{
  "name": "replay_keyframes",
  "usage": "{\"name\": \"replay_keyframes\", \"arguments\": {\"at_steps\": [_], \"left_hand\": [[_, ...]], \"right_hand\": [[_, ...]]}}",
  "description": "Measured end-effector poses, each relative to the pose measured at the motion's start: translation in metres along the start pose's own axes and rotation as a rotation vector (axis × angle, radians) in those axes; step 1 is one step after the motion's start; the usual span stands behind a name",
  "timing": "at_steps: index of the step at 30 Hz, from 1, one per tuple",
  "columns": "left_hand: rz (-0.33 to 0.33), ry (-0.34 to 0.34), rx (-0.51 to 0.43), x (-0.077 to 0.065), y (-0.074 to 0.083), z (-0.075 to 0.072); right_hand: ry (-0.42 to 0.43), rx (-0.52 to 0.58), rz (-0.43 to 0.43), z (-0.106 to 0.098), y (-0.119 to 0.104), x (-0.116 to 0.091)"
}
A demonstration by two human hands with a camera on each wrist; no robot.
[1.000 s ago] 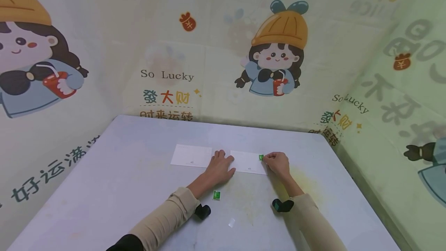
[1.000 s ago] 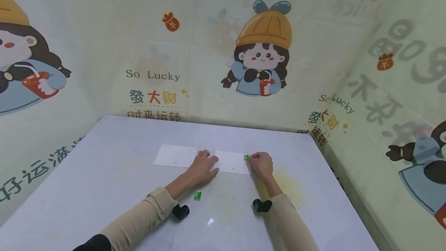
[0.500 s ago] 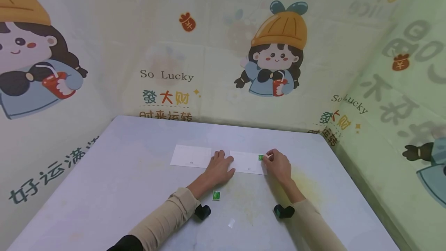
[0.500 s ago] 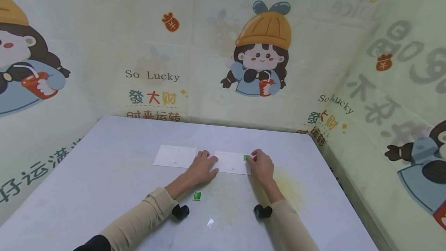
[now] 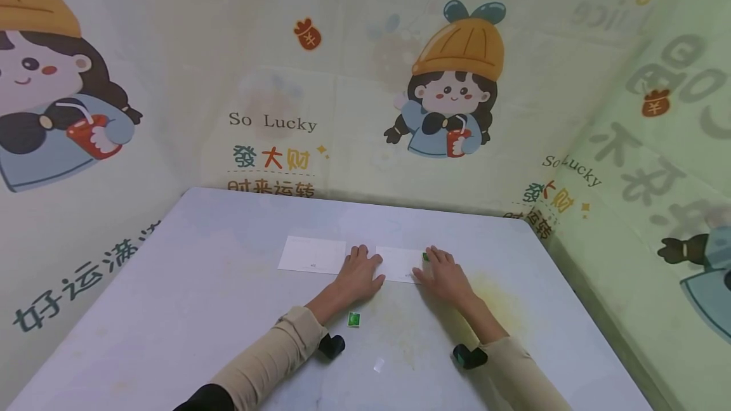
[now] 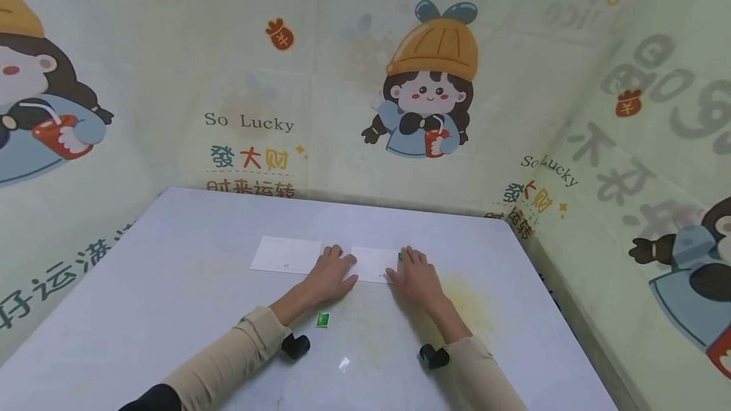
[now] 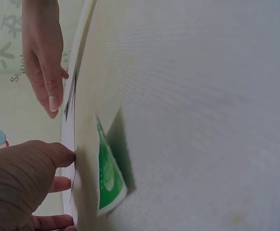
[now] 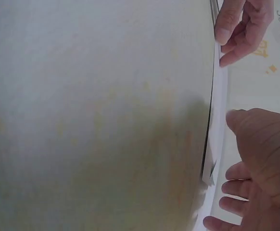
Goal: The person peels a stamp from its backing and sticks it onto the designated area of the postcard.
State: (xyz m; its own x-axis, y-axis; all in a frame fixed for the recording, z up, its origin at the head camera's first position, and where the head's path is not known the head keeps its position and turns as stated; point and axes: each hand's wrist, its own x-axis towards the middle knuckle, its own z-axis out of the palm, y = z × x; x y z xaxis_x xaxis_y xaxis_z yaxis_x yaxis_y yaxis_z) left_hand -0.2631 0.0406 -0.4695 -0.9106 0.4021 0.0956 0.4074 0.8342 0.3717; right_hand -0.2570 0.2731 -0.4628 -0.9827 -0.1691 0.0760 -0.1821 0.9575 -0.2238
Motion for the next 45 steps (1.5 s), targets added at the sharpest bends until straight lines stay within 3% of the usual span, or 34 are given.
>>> {"name": "replay_keyframes", "arguments": {"at_steps": [5, 10, 29, 45], "left_hand": [[0.012, 0.006, 0.011, -0.0006, -0.0004, 0.0002], [0.019, 0.011, 0.014, -0.0012, -0.0017, 0.001], [0.012, 0.009, 0.014, -0.0015, -0.0021, 0.0019], [0.013, -0.001, 0.008, -0.001, -0.0031, 0.0023]], "right_hand": [[-0.116, -0.039, -0.019, 0.0006, -0.0007, -0.0027], [-0.162, -0.043, -0.051, 0.0022, 0.0004, -0.0058], [-0.17, -0.067, -0.086, 0.0025, -0.0007, -0.008], [-0.186, -0.038, -0.05, 0.0022, 0.0078, -0.0069]]}}
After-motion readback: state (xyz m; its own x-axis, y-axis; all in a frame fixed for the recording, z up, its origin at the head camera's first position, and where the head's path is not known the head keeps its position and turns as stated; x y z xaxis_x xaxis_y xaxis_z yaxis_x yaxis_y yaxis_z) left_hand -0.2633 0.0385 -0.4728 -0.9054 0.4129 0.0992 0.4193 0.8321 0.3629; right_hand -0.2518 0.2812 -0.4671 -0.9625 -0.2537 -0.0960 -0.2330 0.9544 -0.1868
